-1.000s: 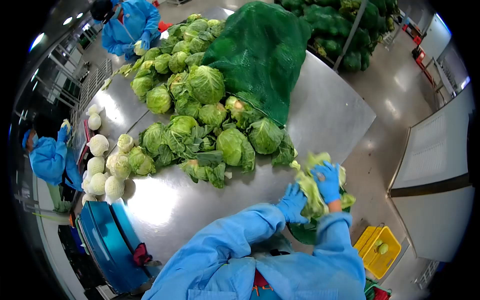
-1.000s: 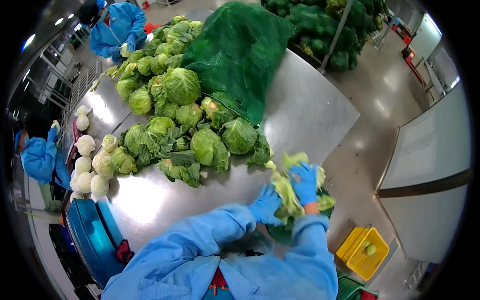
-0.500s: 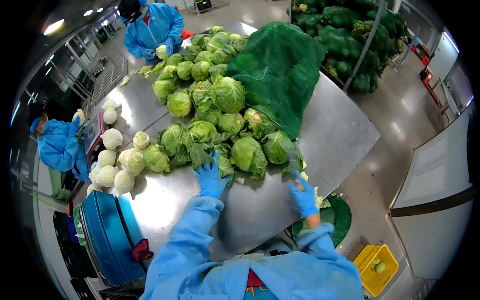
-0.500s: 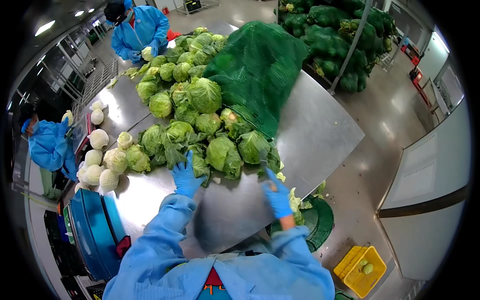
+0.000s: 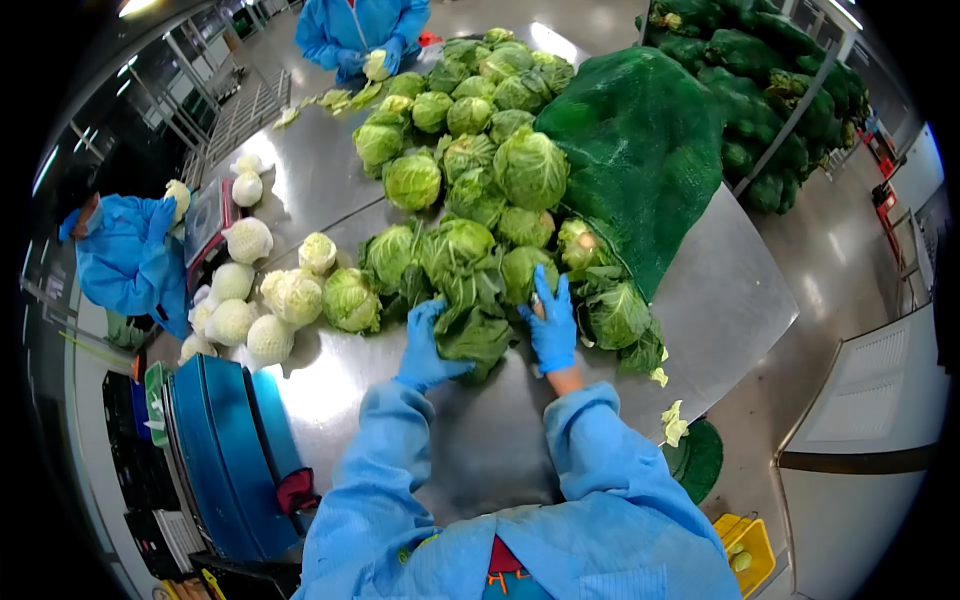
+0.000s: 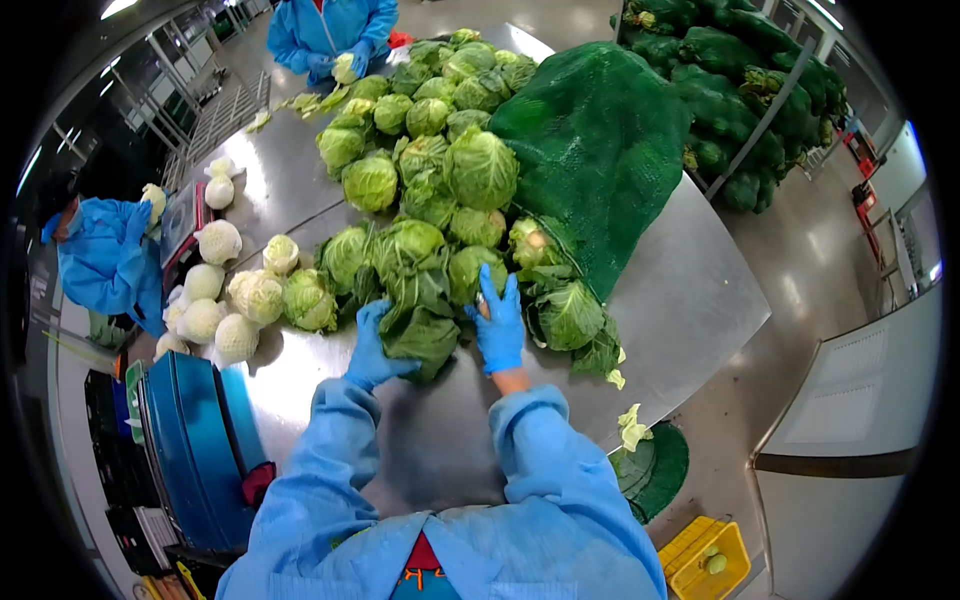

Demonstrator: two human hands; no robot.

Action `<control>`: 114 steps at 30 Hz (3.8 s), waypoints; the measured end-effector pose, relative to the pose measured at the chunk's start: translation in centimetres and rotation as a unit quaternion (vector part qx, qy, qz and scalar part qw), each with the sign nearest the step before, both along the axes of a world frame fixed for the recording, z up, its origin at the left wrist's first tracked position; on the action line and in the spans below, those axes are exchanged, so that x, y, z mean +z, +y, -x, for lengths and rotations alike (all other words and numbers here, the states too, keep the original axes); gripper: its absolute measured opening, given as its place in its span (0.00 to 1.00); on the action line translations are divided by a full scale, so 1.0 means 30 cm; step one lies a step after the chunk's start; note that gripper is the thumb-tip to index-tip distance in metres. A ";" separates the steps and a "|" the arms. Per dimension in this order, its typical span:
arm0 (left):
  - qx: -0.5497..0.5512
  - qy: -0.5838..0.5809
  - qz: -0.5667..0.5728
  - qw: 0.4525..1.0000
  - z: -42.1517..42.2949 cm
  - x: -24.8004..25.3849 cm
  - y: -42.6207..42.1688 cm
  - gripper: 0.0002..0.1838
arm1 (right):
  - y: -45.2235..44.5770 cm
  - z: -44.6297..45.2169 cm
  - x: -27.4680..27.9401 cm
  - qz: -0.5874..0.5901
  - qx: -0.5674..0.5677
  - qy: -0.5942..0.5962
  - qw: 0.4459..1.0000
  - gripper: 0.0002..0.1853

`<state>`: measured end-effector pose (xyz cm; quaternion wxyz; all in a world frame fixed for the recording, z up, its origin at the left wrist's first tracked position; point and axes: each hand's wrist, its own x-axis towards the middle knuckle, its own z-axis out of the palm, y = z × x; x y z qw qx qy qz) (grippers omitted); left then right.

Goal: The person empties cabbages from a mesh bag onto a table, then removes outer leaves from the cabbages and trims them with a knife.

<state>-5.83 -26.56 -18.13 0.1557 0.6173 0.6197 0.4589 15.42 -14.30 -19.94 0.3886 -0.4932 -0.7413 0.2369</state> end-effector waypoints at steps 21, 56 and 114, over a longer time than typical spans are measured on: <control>-0.019 -0.475 0.239 0.847 -0.441 0.117 -0.238 0.29 | -0.468 -0.434 0.141 0.459 0.018 0.313 0.831 0.19; 0.154 0.430 0.176 0.872 -0.633 0.111 -0.239 0.38 | -0.513 -0.231 0.115 0.248 0.032 0.256 0.934 0.16; 0.156 -0.260 0.094 0.948 -0.233 0.000 -0.572 0.36 | -0.590 -0.227 -0.041 0.304 0.310 -0.093 0.896 0.13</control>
